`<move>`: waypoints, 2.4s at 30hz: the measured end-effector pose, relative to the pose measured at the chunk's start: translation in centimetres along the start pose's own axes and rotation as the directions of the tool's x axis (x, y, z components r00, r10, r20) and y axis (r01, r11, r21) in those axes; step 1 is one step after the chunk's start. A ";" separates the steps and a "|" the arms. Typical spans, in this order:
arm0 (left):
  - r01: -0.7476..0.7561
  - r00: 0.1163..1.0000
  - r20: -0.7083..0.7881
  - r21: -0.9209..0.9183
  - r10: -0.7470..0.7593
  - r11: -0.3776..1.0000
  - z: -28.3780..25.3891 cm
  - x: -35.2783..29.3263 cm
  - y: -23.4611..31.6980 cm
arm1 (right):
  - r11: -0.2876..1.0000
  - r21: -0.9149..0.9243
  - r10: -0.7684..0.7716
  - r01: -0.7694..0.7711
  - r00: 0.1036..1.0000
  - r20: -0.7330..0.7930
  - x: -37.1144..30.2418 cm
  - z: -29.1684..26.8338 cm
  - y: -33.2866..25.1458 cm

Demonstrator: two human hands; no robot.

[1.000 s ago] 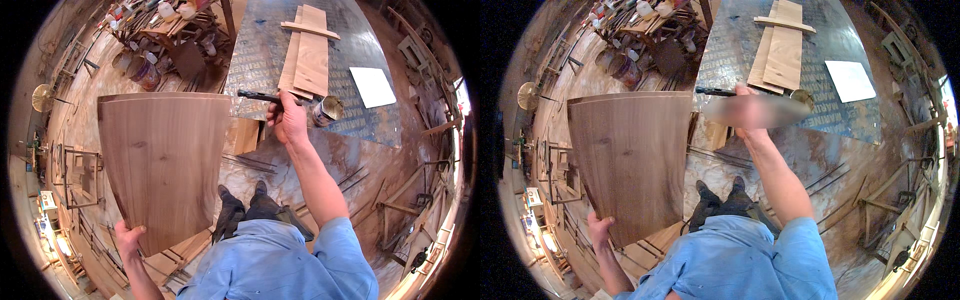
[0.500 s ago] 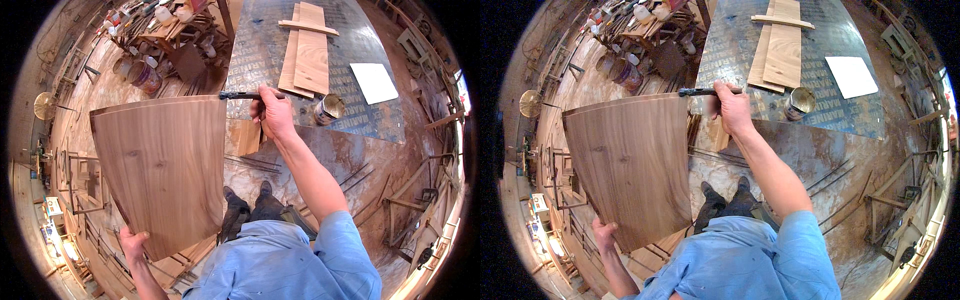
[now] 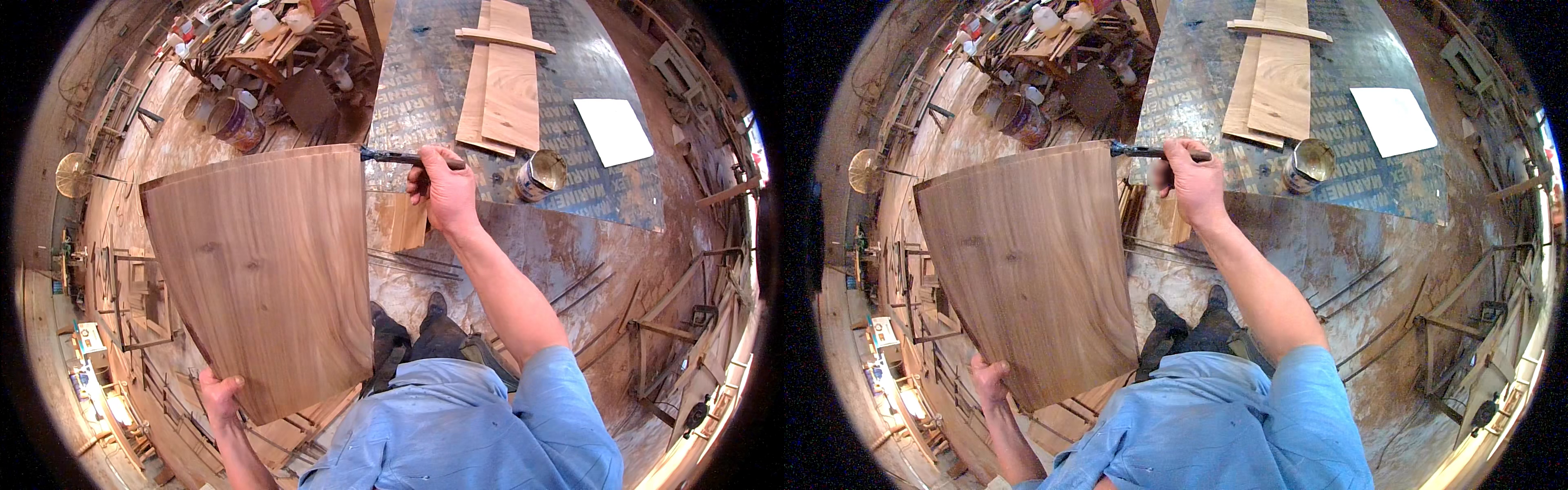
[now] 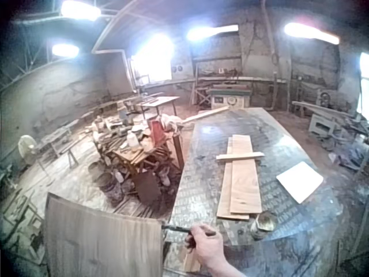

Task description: The person applies glue to the edges of a large wooden panel and a smaller wooden strip using a brush. They then use a hammer to tap the pieces together, assembling them into a larger structure. The person also retrieves and positions metal clamps to secure the assembly.

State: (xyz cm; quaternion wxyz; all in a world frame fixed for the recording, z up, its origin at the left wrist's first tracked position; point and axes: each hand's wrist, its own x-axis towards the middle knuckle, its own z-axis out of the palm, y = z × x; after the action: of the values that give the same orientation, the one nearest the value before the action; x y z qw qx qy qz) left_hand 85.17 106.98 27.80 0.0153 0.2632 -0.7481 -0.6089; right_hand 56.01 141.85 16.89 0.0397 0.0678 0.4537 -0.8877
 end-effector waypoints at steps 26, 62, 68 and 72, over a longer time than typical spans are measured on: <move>-0.009 1.000 0.026 0.143 0.005 0.990 -0.1 -0.5 1.5 | 0.742 -0.540 -0.313 0.397 0.918 0.245 -1.6 3.2 -2.6; -0.571 0.586 0.608 0.779 0.536 -0.259 -1.7 -1.3 6.4 | 0.788 -0.599 0.296 -0.142 0.941 0.166 0.1 0.0 1.6; -0.564 0.596 0.587 0.792 0.548 -0.234 -1.8 -1.3 5.9 | 0.863 -0.493 0.205 -0.109 0.968 0.146 0.2 0.5 1.6; -0.569 0.596 0.586 0.791 0.549 -0.227 -1.6 -1.1 5.9 | 0.795 -0.593 0.278 -0.129 0.946 0.167 0.3 1.0 1.7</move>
State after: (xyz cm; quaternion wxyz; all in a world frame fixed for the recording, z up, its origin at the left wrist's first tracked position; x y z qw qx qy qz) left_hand 84.44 106.67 34.01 0.1088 -0.1675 -0.9741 0.1064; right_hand 55.84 140.00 16.08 0.2098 -0.0090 0.6814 -0.7011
